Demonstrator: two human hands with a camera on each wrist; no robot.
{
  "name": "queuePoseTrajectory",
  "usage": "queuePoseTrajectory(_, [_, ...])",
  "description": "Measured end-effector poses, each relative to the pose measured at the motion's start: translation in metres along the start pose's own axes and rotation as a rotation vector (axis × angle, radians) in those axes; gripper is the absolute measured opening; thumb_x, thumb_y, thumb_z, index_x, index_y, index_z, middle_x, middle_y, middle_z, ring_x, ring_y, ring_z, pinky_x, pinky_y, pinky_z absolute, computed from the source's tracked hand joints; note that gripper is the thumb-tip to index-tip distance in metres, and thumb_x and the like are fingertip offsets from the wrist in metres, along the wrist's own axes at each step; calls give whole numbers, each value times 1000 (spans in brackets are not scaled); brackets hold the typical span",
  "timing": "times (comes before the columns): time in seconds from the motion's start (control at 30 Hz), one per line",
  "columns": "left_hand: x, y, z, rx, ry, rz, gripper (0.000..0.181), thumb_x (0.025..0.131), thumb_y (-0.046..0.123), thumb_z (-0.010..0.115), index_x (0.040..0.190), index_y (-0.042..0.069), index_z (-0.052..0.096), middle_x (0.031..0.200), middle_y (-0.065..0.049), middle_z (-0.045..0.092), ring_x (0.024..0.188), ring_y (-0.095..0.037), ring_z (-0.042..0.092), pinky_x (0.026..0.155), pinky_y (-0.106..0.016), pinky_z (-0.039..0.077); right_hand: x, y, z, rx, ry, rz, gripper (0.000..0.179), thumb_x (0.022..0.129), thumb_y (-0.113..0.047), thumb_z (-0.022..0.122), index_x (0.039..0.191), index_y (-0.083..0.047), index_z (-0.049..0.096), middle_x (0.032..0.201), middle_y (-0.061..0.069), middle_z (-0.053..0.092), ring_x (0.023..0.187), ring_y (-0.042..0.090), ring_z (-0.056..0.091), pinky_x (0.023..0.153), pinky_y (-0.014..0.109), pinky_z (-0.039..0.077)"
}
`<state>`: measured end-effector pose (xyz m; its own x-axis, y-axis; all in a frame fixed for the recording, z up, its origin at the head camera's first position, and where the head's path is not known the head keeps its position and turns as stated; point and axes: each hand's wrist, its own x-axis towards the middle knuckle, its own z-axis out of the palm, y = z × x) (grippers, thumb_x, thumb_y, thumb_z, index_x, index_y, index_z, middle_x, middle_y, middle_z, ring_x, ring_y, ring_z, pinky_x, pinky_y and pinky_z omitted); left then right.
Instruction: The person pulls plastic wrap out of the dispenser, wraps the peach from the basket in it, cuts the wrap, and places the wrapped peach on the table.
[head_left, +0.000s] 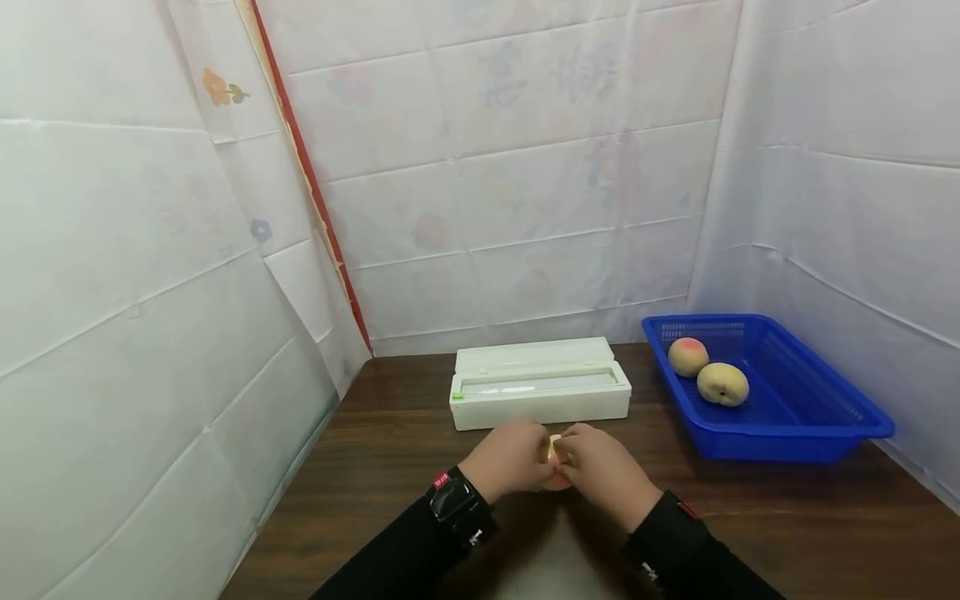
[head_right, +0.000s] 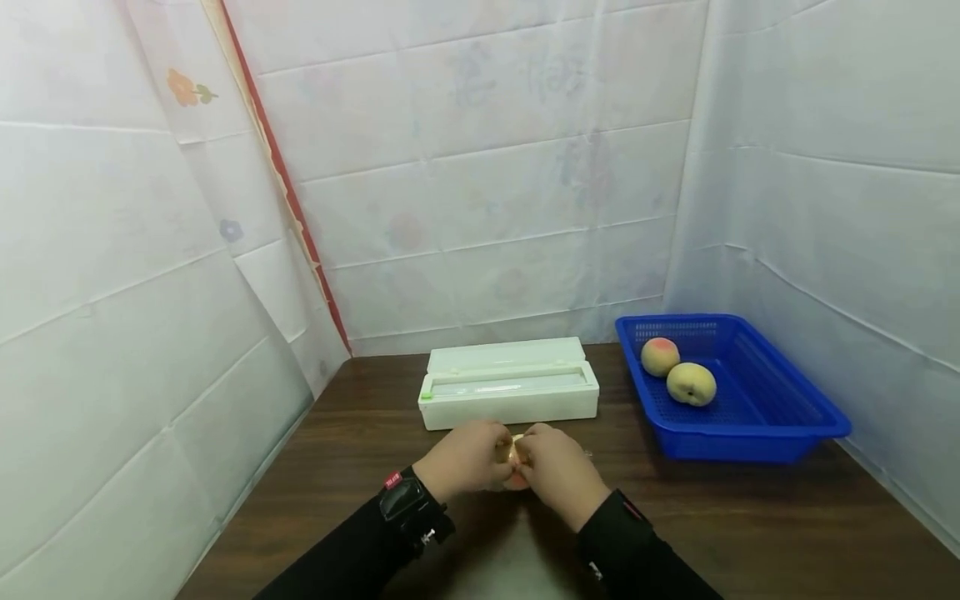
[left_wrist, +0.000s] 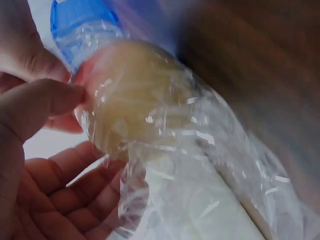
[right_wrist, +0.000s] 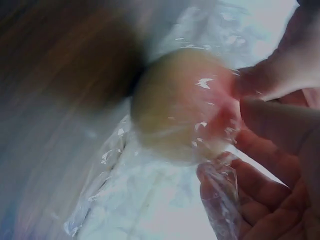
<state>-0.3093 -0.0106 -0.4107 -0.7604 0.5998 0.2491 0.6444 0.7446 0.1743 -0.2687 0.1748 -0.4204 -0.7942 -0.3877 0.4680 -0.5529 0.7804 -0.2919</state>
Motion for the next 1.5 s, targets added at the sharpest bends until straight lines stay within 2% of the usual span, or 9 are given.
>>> queuePoseTrajectory(0.17, [2,-12,-4,-117,-66,-24,16,86,29,84,90,18,73,83,11,64,71,-5,54,63,-20,48,4,1,12,-44,32,-8,25,85,-3,85,79,-18,67,89,-4,64,81,10,61,70,27,52])
queuePoseTrajectory(0.3, [4,-17,-2,-91,-70,9,11,90,26,81,90,15,76,84,11,64,71,-3,51,63,-18,45,11,3,12,-31,-25,12,31,85,1,82,73,-20,61,80,-7,56,74,8,50,67,26,44])
queuePoseTrajectory(0.47, [2,-11,6,175,134,158,24,89,16,75,68,17,63,72,9,54,67,-7,45,59,-18,40,27,9,10,28,-135,95,27,91,-2,74,73,-17,61,70,-5,46,66,11,40,64,30,33])
queuePoseTrajectory(0.6, [-5,0,12,281,260,214,10,89,16,77,81,18,72,75,8,60,71,-8,53,63,-20,45,39,21,9,95,-213,177,28,102,-10,67,75,-16,63,67,-4,46,63,13,39,63,31,30])
queuePoseTrajectory(0.7, [-7,6,14,297,246,211,3,90,19,78,90,17,77,81,8,67,75,-9,60,68,-23,51,46,29,7,116,-250,218,24,103,-14,67,79,-16,66,70,-3,54,65,14,43,64,31,34])
queuePoseTrajectory(0.9, [-4,5,16,310,220,199,7,87,18,79,82,20,75,80,9,69,75,-8,60,70,-25,51,57,44,7,181,-302,254,15,104,-14,66,93,-10,76,82,-1,68,71,14,52,66,29,41])
queuePoseTrajectory(1.1, [2,2,18,302,222,195,10,90,20,78,81,20,74,78,10,68,76,-8,58,72,-25,51,63,53,7,256,-351,283,22,108,-14,60,92,-8,75,75,0,60,67,14,49,64,29,38])
queuePoseTrajectory(1.4, [7,-1,18,279,211,181,15,91,21,77,76,19,74,77,11,68,73,-5,56,69,-24,50,68,57,9,179,-341,223,24,107,-14,60,89,-7,74,78,1,64,69,15,52,64,29,41])
queuePoseTrajectory(1.5, [7,-4,17,243,201,195,20,94,22,74,73,20,74,80,13,69,73,-3,57,69,-22,51,66,52,8,64,-292,143,19,108,-10,58,111,0,74,96,12,72,84,25,65,75,36,52])
